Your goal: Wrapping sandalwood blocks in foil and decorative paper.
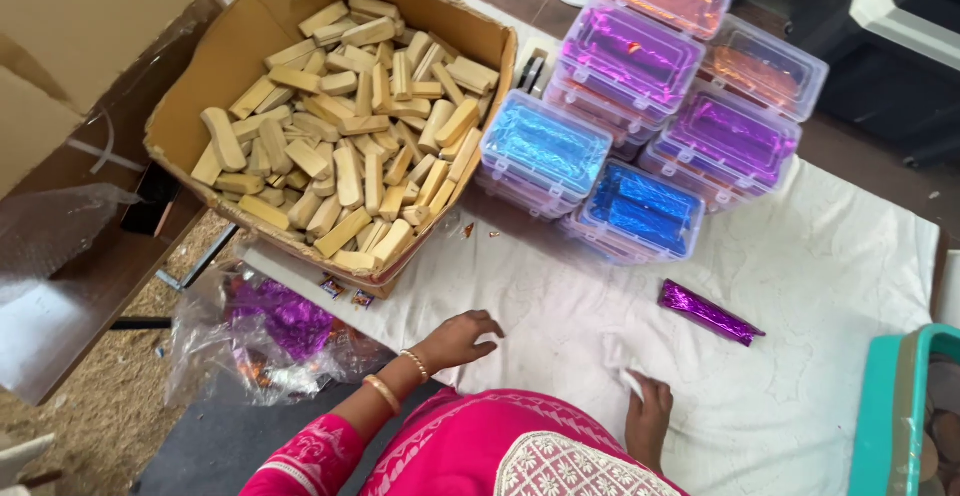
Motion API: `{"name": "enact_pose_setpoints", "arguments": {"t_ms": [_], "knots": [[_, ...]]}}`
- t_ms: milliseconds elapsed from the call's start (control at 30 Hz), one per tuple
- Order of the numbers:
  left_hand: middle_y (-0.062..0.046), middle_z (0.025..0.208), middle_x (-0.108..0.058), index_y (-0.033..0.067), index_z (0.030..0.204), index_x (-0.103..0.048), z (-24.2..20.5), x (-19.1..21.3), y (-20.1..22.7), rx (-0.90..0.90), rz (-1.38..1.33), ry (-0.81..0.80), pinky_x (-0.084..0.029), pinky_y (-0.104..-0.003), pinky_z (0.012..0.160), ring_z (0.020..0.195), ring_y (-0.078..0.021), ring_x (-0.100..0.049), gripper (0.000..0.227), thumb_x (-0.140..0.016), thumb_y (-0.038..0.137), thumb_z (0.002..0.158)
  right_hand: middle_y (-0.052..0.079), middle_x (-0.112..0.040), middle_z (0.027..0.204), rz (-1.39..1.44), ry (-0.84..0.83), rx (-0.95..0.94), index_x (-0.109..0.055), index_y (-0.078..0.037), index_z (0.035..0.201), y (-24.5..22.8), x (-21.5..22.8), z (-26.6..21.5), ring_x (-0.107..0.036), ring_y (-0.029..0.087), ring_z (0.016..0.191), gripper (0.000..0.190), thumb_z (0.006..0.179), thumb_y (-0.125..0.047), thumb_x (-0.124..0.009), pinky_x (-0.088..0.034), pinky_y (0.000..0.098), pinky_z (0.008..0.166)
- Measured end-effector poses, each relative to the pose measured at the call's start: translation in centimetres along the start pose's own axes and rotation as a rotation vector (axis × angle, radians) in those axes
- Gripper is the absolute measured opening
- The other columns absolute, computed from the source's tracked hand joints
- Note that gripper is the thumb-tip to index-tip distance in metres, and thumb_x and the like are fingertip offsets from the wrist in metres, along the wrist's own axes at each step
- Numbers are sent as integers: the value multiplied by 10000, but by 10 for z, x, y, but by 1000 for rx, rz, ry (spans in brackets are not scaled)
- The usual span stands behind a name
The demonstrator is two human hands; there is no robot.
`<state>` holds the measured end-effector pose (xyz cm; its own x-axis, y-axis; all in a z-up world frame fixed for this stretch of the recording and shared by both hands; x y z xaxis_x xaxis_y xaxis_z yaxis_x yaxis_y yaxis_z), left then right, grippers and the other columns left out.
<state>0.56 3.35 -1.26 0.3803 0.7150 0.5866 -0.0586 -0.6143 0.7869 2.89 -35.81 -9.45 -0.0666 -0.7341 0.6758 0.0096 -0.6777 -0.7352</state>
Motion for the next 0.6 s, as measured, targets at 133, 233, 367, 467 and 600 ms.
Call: {"name": "enact_pose_setpoints", "arguments": {"t_ms": [133,233,367,467,600], "knots": [[-139,972,-718,72,1002,-753,-37,-39,-72,135,41,-86,-553,-454,858,926,-327,-688,246,-647,273,911,168,-571,1187,-344,-66,284,-701,-199,1280,48,-17,-14,-538,352,1137,484,818,-60,-669,-440,489,1010],[-136,837,-725,57,893,-770,-81,-59,-95,315,10,-275,-572,-459,757,792,-323,-695,298,-645,327,903,165,-545,1187,-449,-27,435,-679,-225,1316,69,-25,-20,-526,329,1154,532,789,-164,-705,-414,512,1039],[-99,677,-709,48,761,-761,-131,-53,-114,749,-115,-542,-613,-414,648,609,-243,-697,456,-600,431,947,166,-511,1151,-472,48,470,-700,-230,1295,85,-29,-17,-520,327,1145,482,814,-207,-713,-412,515,1034],[-37,688,-734,105,769,-784,-163,-43,-142,840,72,-440,-617,-393,705,625,-200,-718,449,-638,508,904,153,-498,1180,-498,97,500,-707,-218,1279,93,-29,-18,-522,318,1175,433,846,-196,-688,-415,500,1086],[-89,980,-771,111,944,-800,-211,-55,-216,989,227,-208,-603,-423,843,898,-259,-740,363,-648,437,889,126,-496,1155,-553,74,474,-732,-227,1265,108,-33,-14,-523,294,1153,446,822,-202,-690,-419,464,1043]]}}
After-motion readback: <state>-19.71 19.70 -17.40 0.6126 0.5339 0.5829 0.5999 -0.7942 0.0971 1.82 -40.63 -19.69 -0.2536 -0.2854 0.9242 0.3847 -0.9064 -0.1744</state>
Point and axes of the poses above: each hand's wrist, its own z-axis towards the middle knuckle, its own x-axis out of the back of the hand, y = z × x, the point moved 4 cm from there along z, towards the middle knuckle
